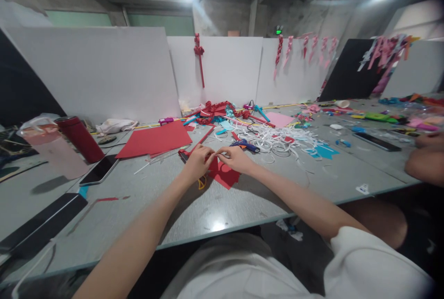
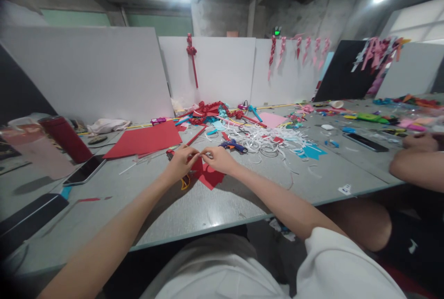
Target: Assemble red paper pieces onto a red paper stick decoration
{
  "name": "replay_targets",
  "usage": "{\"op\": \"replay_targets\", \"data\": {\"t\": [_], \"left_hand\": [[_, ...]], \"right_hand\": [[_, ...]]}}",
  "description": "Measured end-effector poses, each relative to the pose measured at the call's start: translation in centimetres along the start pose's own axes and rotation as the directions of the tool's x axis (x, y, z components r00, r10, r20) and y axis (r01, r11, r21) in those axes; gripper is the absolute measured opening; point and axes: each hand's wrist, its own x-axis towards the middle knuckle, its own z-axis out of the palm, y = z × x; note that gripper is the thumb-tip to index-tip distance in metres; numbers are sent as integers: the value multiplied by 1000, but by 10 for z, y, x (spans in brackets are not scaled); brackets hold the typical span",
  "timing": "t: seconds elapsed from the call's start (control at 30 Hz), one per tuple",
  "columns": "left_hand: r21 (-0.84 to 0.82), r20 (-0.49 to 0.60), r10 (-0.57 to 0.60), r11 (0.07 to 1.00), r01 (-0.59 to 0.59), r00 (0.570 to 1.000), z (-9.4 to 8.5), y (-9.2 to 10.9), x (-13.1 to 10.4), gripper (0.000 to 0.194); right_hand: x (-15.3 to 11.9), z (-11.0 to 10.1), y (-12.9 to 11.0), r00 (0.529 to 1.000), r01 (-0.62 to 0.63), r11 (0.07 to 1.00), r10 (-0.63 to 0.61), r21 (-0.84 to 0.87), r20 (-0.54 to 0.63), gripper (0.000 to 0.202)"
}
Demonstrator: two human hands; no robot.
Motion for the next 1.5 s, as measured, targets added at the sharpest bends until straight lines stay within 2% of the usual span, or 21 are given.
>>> {"op": "replay_targets", "data": {"t": [0.1,0.27,0.57,0.73,0.93,1.2,1.37,1.5], "left_hand": [[-26,-1,9,1000,-9,1000,1,-2,0,15],[-3,-63,-12,1000,11,998,-1,-3,1,10],[-25,-115,-47,999,44,992,-3,2,3,8],[-22,-92,-53,998,51,994,-3,4,3,9],[-23,-60,-81,997,80,995,1,2,3,12],[-24,-23,-95,995,95,995,2,3,3,13],[-36,-28,-90,995,89,996,2,6,3,15],[-51,-28,-126,991,124,992,3,9,3,14]], "right_hand": [[1,0,1,1000,-5,1000,5,-6,0,21],[2,5,1,998,-31,999,32,11,-58,24],[-1,7,-10,992,-65,998,64,-9,-111,29],[-1,5,-8,988,-97,995,94,-17,-119,32],[-2,4,-5,993,-72,997,69,-22,-98,18],[-2,6,-4,994,-61,998,58,-33,-95,17],[-2,6,-4,995,-71,993,64,-98,-70,16],[-3,5,-8,996,-63,965,44,-254,-78,18]]}}
